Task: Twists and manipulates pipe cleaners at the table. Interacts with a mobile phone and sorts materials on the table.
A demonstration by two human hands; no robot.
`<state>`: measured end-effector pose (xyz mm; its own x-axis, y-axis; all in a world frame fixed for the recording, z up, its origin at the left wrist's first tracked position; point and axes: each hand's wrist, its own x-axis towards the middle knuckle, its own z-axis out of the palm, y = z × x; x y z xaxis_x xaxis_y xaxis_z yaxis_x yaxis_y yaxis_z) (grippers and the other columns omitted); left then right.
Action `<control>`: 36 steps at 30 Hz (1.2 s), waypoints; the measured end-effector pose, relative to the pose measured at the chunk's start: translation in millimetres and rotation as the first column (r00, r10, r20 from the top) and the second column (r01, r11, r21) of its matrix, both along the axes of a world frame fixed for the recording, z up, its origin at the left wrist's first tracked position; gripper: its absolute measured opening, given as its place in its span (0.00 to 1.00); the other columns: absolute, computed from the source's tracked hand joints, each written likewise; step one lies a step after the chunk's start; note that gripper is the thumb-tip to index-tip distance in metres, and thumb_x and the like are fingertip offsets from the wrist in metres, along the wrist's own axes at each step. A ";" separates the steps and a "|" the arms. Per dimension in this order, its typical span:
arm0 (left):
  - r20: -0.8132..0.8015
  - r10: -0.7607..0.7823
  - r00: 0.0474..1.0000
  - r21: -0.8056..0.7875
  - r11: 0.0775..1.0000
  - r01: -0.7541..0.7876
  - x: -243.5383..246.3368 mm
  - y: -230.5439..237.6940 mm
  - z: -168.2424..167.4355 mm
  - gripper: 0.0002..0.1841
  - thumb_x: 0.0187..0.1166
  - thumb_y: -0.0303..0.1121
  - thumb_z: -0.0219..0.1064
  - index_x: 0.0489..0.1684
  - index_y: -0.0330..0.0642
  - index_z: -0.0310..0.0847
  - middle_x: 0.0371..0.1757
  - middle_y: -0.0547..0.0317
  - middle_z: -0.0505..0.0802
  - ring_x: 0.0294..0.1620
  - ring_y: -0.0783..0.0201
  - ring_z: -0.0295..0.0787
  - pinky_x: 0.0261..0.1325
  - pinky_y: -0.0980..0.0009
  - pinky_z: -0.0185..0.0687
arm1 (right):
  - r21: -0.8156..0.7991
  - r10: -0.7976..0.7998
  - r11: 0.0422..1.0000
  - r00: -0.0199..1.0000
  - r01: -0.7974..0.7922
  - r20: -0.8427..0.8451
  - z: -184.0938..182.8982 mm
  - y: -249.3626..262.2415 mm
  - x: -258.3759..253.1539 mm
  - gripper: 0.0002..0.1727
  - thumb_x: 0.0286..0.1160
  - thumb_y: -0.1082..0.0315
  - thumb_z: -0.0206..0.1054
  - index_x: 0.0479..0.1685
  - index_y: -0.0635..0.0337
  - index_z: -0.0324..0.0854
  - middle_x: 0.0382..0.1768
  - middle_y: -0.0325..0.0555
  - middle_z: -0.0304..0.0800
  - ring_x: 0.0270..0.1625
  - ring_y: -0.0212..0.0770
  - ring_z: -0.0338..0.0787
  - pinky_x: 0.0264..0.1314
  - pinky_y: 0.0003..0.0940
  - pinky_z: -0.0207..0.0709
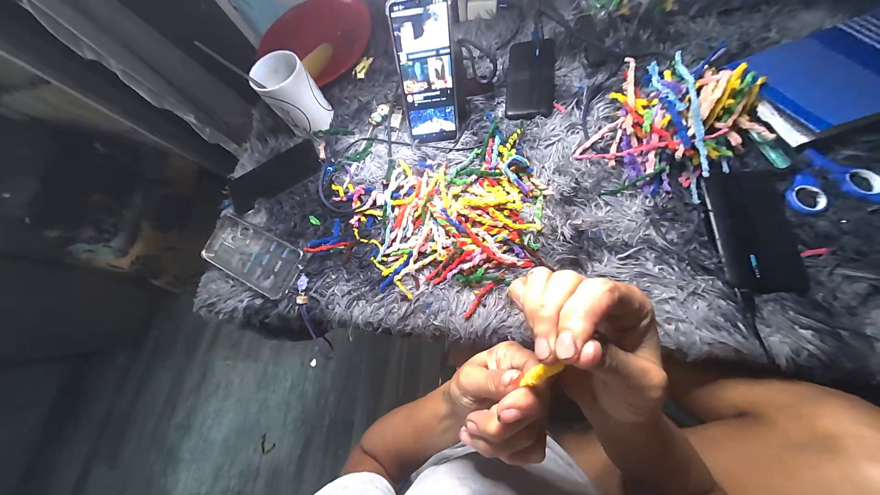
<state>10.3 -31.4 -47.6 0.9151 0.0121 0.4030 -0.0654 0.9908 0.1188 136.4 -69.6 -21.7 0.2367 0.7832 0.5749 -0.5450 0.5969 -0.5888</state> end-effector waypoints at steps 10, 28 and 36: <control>0.060 0.761 0.645 0.769 0.377 -0.516 -11.2 6.1 -20.8 0.13 0.91 0.40 0.57 0.48 0.45 0.86 0.29 0.75 0.90 0.25 0.88 0.82 0.27 0.89 0.78 | 0.015 -0.587 0.791 0.753 0.611 0.299 22.8 -0.9 49.7 0.05 0.82 0.58 0.69 0.48 0.39 0.89 0.41 0.20 0.93 0.44 0.22 0.92 0.52 0.20 0.87; 0.325 0.768 0.552 0.943 -0.216 -0.254 -21.3 13.1 -42.9 0.16 0.81 0.34 0.69 0.58 0.32 0.88 0.64 0.47 0.88 0.69 0.64 0.82 0.71 0.68 0.79 | 0.116 -0.315 0.279 -0.024 0.953 0.949 67.7 7.7 174.2 0.18 0.87 0.63 0.61 0.62 0.67 0.86 0.55 0.59 0.92 0.51 0.42 0.92 0.63 0.38 0.81; 0.371 0.769 0.521 0.928 -0.323 -0.184 -13.5 11.3 -59.3 0.14 0.80 0.34 0.69 0.56 0.34 0.89 0.63 0.45 0.88 0.66 0.62 0.84 0.71 0.67 0.79 | 0.111 -0.210 0.397 -0.028 0.911 0.977 80.1 -35.1 155.7 0.15 0.86 0.62 0.64 0.57 0.64 0.88 0.50 0.53 0.93 0.49 0.36 0.92 0.62 0.36 0.83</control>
